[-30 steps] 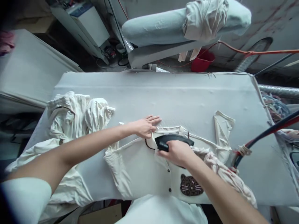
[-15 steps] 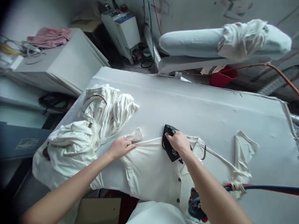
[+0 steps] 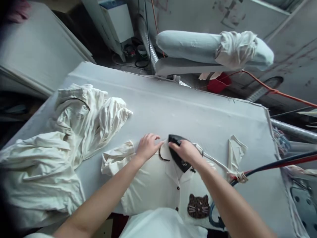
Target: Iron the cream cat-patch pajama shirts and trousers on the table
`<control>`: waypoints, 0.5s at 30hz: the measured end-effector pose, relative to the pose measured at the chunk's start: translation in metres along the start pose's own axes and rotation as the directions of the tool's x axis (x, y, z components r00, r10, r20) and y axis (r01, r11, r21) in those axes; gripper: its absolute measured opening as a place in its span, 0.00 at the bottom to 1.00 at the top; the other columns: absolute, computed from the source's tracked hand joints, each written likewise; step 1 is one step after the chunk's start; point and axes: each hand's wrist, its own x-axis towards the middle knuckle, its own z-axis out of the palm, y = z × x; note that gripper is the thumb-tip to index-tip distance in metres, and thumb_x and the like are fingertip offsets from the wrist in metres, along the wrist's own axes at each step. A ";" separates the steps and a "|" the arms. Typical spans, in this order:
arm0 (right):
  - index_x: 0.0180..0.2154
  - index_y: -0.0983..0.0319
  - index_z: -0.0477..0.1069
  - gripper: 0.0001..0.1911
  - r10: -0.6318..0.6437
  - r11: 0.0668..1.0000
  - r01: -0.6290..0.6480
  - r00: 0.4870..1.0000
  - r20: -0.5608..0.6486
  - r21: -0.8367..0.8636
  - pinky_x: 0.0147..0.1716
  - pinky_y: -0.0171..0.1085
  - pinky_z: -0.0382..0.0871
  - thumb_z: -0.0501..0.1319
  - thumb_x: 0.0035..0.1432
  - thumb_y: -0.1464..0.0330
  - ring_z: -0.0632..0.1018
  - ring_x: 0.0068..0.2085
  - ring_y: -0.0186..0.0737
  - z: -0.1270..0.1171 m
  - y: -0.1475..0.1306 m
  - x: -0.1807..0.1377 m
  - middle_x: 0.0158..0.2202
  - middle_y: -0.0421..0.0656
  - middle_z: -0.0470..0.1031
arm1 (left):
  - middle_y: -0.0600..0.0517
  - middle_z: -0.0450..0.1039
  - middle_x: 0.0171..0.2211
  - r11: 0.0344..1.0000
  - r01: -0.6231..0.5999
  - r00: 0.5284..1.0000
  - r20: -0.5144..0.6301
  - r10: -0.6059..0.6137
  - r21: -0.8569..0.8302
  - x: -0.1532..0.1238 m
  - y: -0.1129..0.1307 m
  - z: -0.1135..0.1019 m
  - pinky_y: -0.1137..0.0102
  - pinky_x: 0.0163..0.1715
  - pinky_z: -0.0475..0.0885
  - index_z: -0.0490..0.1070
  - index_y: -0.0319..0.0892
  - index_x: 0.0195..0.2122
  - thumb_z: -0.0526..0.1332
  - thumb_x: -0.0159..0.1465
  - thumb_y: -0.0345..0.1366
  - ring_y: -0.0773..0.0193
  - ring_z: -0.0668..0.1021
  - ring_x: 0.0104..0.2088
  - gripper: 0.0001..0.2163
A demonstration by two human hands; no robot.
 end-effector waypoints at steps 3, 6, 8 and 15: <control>0.26 0.61 0.65 0.25 0.249 0.962 -0.236 0.964 -0.090 0.135 0.22 0.37 0.60 0.49 0.69 0.51 0.65 0.19 0.34 -0.042 0.068 -0.004 0.18 0.40 0.63 | 0.43 0.76 0.49 1.000 -0.004 0.996 -0.094 0.006 0.018 0.024 0.031 0.033 0.58 0.53 0.67 0.76 0.45 0.47 0.66 0.64 0.48 0.49 0.75 0.53 0.16; 0.27 0.62 0.67 0.23 0.245 0.962 -0.228 0.963 -0.109 0.152 0.24 0.36 0.59 0.50 0.68 0.55 0.64 0.19 0.32 -0.038 0.102 -0.049 0.18 0.39 0.64 | 0.43 0.77 0.46 1.000 -0.015 0.993 -0.114 0.014 -0.011 0.041 0.037 0.041 0.58 0.54 0.67 0.76 0.44 0.41 0.65 0.64 0.43 0.49 0.76 0.52 0.10; 0.27 0.63 0.71 0.16 0.135 0.987 -0.128 0.988 -0.072 0.094 0.26 0.37 0.60 0.63 0.59 0.57 0.68 0.22 0.34 -0.004 0.102 -0.095 0.21 0.42 0.70 | 0.44 0.78 0.44 0.991 -0.020 0.993 -0.118 0.004 -0.134 0.042 0.035 0.035 0.59 0.53 0.68 0.75 0.43 0.40 0.63 0.65 0.42 0.51 0.77 0.50 0.08; 0.32 0.57 0.76 0.13 -0.057 0.989 0.060 0.998 0.026 -0.133 0.36 0.43 0.67 0.63 0.54 0.54 0.81 0.37 0.52 0.111 0.150 -0.193 0.34 0.48 0.82 | 0.45 0.81 0.39 0.687 0.445 0.651 0.734 0.193 -0.575 -0.124 -0.014 0.020 0.69 0.27 0.73 0.76 0.41 0.42 0.63 0.61 0.58 0.59 0.80 0.33 0.23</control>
